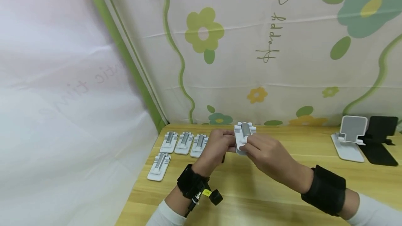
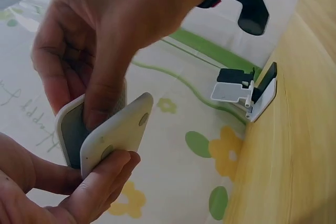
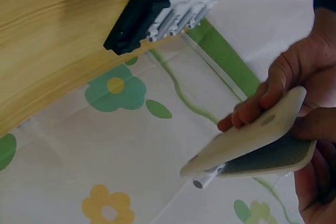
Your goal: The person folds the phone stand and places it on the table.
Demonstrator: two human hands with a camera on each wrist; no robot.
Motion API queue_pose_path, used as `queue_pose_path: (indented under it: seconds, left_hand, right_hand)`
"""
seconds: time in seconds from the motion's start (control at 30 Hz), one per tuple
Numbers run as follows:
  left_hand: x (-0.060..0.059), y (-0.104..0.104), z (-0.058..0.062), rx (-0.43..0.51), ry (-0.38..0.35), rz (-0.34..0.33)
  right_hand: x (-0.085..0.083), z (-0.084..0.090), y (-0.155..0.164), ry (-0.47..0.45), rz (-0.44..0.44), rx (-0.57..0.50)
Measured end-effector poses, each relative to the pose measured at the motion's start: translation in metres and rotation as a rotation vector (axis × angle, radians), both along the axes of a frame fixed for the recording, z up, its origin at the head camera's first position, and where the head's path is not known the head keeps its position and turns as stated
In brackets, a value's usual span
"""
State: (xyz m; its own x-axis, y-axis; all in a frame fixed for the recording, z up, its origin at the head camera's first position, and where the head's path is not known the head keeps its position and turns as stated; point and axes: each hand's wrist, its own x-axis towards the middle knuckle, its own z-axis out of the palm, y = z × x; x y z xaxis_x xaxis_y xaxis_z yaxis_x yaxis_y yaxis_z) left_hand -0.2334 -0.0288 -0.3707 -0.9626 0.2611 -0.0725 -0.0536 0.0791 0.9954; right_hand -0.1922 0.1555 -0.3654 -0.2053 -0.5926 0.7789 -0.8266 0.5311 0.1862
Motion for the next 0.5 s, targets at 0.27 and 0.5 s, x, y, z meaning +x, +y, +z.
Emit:
queue_pose_path:
  seconds: [0.27,0.5]
  left_hand:
    - [0.0,-0.002,-0.001,-0.002,0.012,0.014]
    - [0.001,-0.005,0.001,0.06,0.006,0.019]
  right_hand:
    - [0.0,-0.002,0.004,-0.179,-0.002,-0.043]
    - [-0.009,0.01,0.02,-0.852,-0.174,-0.328]
